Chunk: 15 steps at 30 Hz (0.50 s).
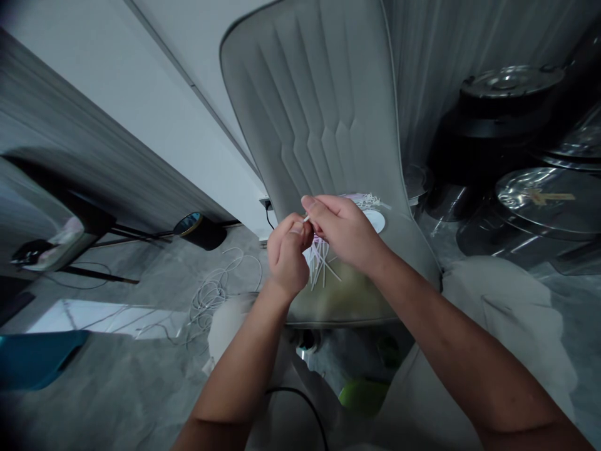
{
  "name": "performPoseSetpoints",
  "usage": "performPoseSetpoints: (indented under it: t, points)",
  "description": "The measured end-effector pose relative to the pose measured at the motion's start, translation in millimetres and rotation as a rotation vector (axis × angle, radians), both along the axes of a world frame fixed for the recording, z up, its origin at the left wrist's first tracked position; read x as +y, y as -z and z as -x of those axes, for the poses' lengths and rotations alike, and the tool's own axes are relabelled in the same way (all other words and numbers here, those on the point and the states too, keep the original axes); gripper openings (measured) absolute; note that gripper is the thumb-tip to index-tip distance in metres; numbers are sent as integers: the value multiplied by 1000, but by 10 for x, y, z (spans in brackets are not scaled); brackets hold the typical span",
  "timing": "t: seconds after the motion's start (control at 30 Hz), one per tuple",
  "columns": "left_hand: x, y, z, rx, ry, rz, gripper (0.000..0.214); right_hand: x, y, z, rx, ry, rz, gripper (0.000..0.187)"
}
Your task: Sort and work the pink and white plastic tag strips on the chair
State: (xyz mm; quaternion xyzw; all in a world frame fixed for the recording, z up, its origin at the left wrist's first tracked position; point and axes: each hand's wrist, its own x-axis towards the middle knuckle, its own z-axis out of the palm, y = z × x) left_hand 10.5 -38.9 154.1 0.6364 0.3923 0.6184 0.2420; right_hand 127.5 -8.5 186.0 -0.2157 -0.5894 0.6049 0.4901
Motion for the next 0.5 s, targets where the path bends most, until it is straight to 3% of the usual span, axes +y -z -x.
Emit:
performPoseSetpoints:
  t: [0.5]
  points:
    - [6, -13, 10, 103, -34, 63, 37, 21, -36, -32, -122, 21, -31, 44]
